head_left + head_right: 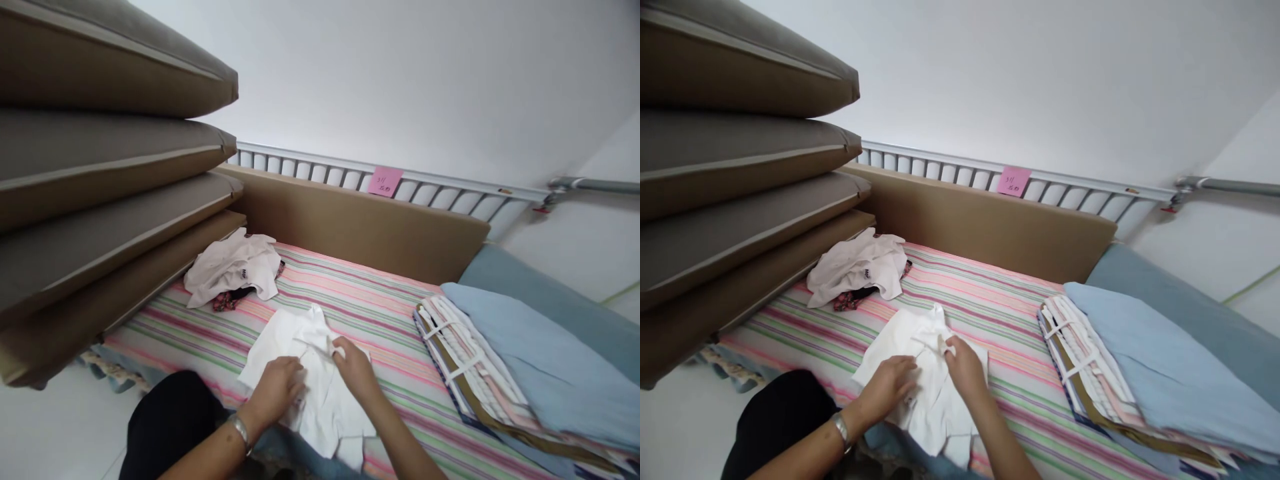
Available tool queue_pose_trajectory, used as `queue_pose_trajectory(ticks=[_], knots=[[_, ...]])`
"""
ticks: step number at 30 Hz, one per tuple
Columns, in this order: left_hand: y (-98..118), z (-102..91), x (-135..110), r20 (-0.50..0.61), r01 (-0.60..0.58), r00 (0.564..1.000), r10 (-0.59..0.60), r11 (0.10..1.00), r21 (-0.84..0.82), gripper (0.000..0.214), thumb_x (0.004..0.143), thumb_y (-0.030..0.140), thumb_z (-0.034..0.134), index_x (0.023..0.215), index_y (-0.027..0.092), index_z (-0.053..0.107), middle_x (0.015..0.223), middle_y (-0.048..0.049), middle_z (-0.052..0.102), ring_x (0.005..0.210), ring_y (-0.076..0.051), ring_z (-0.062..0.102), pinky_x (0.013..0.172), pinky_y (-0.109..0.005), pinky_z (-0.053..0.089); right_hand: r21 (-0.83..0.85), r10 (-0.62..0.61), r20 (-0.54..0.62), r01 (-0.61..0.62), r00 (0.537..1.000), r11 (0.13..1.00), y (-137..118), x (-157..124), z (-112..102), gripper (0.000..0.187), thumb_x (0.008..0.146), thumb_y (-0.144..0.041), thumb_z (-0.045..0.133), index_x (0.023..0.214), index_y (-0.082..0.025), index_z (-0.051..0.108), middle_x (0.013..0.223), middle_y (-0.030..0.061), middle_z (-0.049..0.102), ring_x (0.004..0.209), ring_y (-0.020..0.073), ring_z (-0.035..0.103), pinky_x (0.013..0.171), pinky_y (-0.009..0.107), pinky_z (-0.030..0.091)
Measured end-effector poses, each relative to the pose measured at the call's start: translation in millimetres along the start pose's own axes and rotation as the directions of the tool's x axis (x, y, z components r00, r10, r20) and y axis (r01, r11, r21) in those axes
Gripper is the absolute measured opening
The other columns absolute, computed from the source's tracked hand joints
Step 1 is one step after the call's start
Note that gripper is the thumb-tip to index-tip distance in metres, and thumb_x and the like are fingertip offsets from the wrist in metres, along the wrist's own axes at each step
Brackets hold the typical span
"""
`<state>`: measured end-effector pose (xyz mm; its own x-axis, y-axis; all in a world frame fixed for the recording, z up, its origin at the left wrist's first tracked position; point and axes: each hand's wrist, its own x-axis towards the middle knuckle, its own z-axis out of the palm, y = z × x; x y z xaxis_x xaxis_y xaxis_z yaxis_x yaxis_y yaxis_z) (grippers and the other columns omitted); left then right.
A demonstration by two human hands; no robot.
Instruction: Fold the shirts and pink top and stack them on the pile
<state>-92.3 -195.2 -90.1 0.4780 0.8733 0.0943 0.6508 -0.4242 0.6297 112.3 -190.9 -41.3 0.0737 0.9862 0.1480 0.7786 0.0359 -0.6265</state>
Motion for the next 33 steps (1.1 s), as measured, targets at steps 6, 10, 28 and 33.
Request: queue_pose_trajectory(ticks=[6,10,28,33], knots=[[-2,3.8,3,-0.062,0.095,0.994,-0.087,0.985,0.142,0.026,0.072,0.017,0.058,0.098,0.016,0.061,0.102,-0.0081,0.059,0.097,-0.023,0.051,0.087,-0.033,0.039,0.411,0.064,-0.126,-0.007,0.99,0.912,-31,5,-38,0.035,0.078,-0.047,0.048,0.1,-0.02,0.055,0.095,0.0053,0.066,0.087,0.0213,0.06,0.079,0.033,0.045],[-4,9.5,5,-0.08,0.127,0.99,-0.115,0.978,0.166,0.029,0.074,0.005,0.048,0.099,0.015,0.058,0.103,-0.0087,0.056,0.096,-0.021,0.05,0.086,-0.03,0.037,0.644,0.042,0.067,-0.075,0.997,0.762,-35,-9,-26,0.045,0.079,-0.049,0.049,0.111,-0.018,0.052,0.096,0.0076,0.067,0.08,0.0204,0.062,0.073,0.033,0.047],[-24,-9.3,23,-0.1,0.369,0.925,-0.367,0.93,-0.005,0.006,0.078,0.019,0.051,0.079,0.017,0.057,0.078,-0.0015,0.065,0.073,-0.013,0.058,0.064,-0.021,0.037,-0.31,-0.248,0.395,0.382,0.884,0.871,-40,-29,41,0.02,0.077,-0.013,0.049,0.083,-0.021,0.066,0.086,0.0059,0.067,0.09,0.0226,0.056,0.08,0.035,0.033],[-22,-6.3,21,-0.08,0.371,0.927,-0.365,0.925,0.077,0.018,0.074,0.014,0.055,0.091,0.015,0.059,0.088,-0.0063,0.065,0.08,-0.017,0.059,0.069,-0.025,0.038,-0.388,-0.21,0.323,0.332,0.923,0.86,-44,-22,55,0.032,0.079,-0.007,0.044,0.105,-0.021,0.058,0.095,0.006,0.066,0.09,0.0216,0.057,0.079,0.034,0.035]])
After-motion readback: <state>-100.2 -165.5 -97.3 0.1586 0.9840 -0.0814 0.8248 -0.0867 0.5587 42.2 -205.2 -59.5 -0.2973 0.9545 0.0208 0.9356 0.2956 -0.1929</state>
